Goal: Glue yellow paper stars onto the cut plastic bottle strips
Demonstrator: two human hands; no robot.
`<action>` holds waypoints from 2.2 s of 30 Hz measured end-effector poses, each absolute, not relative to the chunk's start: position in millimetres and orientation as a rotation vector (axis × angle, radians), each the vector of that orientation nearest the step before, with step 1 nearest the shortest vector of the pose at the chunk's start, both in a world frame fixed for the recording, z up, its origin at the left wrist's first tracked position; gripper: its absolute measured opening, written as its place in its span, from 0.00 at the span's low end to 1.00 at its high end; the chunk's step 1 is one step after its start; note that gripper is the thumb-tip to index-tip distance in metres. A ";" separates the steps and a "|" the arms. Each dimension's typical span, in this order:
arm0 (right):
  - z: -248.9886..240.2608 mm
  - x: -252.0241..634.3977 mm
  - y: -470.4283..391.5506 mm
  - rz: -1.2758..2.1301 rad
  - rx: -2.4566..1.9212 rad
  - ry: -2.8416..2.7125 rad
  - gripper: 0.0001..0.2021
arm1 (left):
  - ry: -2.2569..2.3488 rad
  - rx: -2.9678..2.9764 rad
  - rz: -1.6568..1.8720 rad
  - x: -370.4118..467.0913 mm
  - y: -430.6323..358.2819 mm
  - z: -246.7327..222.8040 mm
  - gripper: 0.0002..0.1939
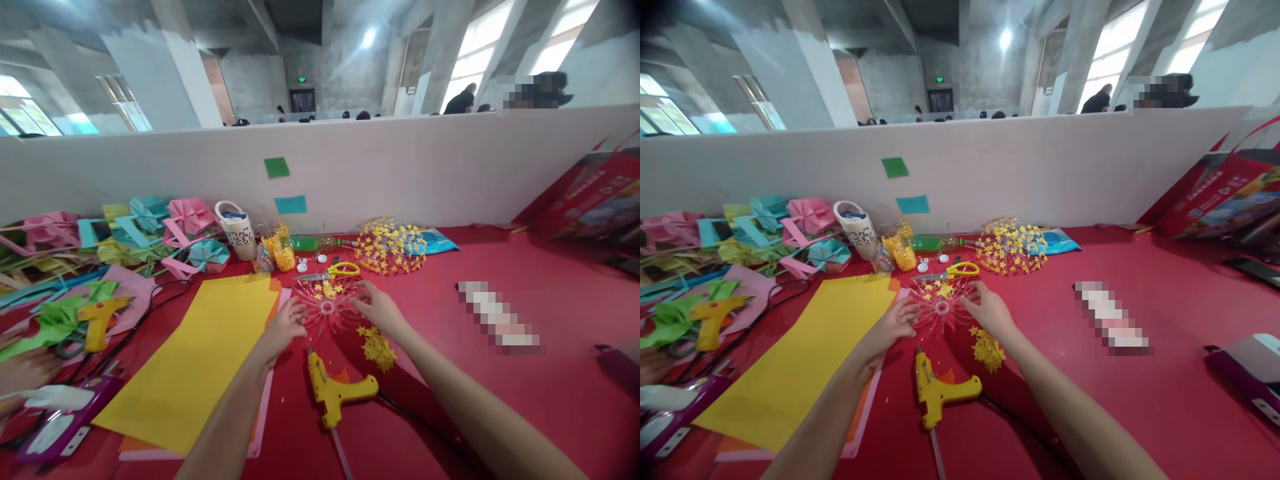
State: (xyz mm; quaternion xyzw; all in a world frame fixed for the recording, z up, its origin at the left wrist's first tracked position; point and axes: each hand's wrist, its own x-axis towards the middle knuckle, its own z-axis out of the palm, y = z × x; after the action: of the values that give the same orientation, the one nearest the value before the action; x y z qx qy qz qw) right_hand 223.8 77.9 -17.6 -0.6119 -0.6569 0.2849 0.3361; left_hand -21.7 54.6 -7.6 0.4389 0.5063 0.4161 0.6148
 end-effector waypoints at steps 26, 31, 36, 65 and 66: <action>-33.1 268.3 38.0 0.269 -1.343 -2.422 0.06 | 1.510 1.514 1.413 -1.7 37.8 7.2 0.15; -34.4 270.1 41.5 0.276 -1.383 -2.387 0.07 | 1.475 1.524 1.370 -2.4 35.7 5.2 0.14; -33.0 272.3 39.6 0.286 -1.396 -2.362 0.06 | 1.425 1.580 1.305 5.1 30.8 7.8 0.14; 38.9 221.7 -10.8 -0.115 -1.047 -2.061 0.02 | 1.091 1.479 0.884 54.3 -0.4 35.9 0.08; 38.3 220.6 -11.6 -0.177 -1.032 -2.084 0.03 | 1.094 1.444 0.862 53.3 -1.1 36.8 0.09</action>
State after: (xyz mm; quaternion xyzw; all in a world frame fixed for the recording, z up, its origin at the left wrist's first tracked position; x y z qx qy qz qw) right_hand 220.6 -11.6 38.3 -0.4067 -0.8214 -0.0699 0.3937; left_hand 53.3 -1.1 36.8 0.6067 0.4597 0.3625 0.5377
